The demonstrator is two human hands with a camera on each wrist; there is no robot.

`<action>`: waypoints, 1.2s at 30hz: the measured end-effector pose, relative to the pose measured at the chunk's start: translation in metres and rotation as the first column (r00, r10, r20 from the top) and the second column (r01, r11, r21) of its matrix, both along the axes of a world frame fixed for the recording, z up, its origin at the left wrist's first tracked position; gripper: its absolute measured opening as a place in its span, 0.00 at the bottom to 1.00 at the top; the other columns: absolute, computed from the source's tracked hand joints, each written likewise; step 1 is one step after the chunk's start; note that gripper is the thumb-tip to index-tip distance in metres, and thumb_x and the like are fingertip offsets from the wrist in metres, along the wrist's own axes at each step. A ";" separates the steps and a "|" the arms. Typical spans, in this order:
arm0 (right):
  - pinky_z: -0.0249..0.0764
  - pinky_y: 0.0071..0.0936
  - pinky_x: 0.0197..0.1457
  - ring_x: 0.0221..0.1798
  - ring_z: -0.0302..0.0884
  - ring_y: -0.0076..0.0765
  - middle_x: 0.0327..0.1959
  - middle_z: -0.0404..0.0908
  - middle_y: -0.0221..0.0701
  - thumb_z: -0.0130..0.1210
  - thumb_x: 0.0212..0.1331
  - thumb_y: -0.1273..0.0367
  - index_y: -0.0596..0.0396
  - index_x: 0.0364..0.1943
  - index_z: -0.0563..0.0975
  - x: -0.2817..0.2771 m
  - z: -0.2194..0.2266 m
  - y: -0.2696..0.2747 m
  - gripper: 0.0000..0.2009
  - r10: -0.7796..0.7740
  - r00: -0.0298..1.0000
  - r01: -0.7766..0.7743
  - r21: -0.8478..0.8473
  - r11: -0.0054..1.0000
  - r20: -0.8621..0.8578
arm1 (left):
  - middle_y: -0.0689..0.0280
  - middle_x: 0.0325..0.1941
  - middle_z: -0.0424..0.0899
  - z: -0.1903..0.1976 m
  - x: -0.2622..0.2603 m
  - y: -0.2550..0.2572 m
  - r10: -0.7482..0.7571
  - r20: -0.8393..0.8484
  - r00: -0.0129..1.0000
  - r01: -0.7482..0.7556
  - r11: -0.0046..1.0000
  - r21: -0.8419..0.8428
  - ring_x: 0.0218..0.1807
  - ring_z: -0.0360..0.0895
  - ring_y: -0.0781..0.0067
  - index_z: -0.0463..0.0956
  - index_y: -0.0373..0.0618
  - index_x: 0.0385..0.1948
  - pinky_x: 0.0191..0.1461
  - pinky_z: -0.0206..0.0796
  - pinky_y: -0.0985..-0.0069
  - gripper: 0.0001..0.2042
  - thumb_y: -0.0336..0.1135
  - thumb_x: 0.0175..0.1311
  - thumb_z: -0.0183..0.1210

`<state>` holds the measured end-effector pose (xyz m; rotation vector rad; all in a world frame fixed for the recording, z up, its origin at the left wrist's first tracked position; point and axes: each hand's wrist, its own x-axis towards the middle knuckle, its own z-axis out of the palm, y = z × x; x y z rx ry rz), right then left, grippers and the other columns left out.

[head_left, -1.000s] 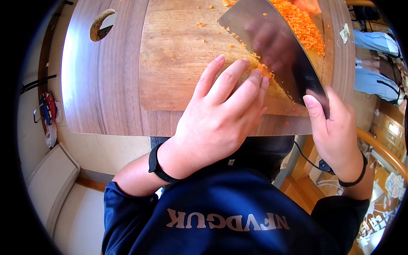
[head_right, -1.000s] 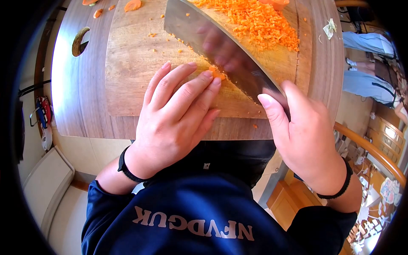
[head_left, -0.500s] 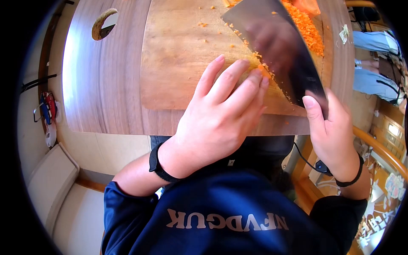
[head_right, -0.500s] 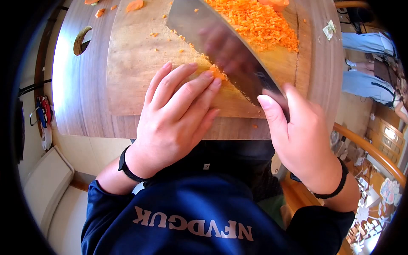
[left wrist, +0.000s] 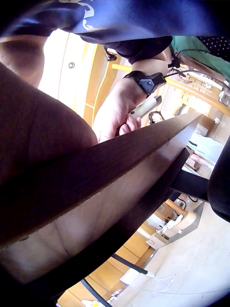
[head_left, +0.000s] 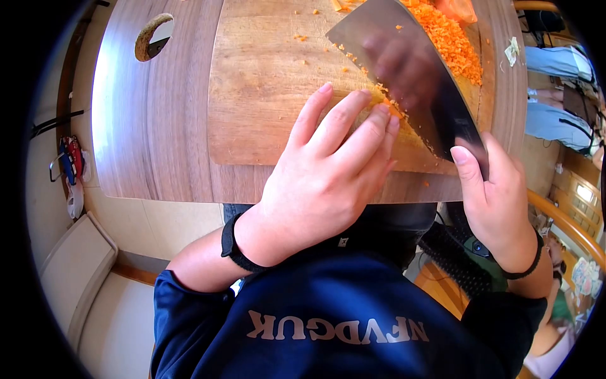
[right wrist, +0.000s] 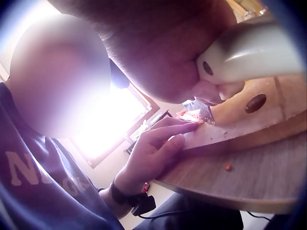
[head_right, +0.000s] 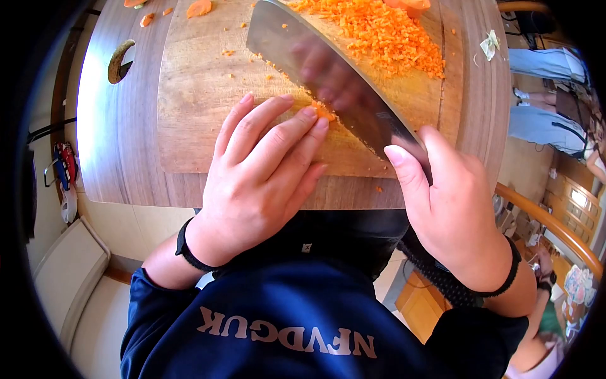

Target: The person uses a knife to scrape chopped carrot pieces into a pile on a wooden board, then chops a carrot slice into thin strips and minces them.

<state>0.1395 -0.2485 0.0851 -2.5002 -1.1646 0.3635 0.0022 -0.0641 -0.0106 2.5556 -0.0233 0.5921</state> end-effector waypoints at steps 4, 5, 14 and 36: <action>0.78 0.44 0.34 0.34 0.85 0.63 0.32 0.86 0.50 0.62 0.74 0.66 0.64 0.40 0.76 0.000 -0.001 -0.001 0.13 0.012 1.000 -0.012 0.007 1.000 0.025 | 0.64 0.63 0.83 0.001 0.000 0.000 0.003 -0.003 1.000 -0.003 1.000 0.002 0.69 0.76 0.58 0.84 0.43 0.59 0.79 0.61 0.51 0.24 0.35 0.58 0.71; 0.78 0.44 0.34 0.34 0.85 0.63 0.32 0.86 0.50 0.62 0.74 0.66 0.64 0.40 0.76 -0.001 0.000 0.000 0.13 0.012 1.000 -0.012 0.007 1.000 0.025 | 0.64 0.63 0.83 0.001 0.000 0.001 0.003 -0.003 1.000 -0.003 1.000 0.002 0.69 0.76 0.58 0.84 0.43 0.59 0.79 0.61 0.51 0.24 0.35 0.58 0.71; 0.83 0.41 0.39 0.39 0.90 0.58 0.38 0.90 0.49 0.63 0.73 0.67 0.65 0.42 0.77 -0.002 -0.003 0.003 0.13 -0.019 1.000 0.020 0.031 0.999 -0.019 | 0.64 0.62 0.83 -0.001 0.001 0.000 0.002 0.008 1.000 -0.002 1.000 -0.009 0.69 0.76 0.57 0.84 0.43 0.58 0.79 0.60 0.50 0.23 0.34 0.59 0.71; 0.78 0.43 0.34 0.34 0.85 0.63 0.31 0.85 0.51 0.62 0.75 0.65 0.64 0.40 0.76 -0.008 0.004 -0.001 0.13 -0.039 0.998 0.039 0.009 0.999 -0.049 | 0.64 0.61 0.83 0.000 -0.005 -0.003 0.008 0.021 1.000 -0.008 1.000 -0.005 0.70 0.76 0.56 0.85 0.43 0.57 0.81 0.57 0.46 0.22 0.34 0.59 0.71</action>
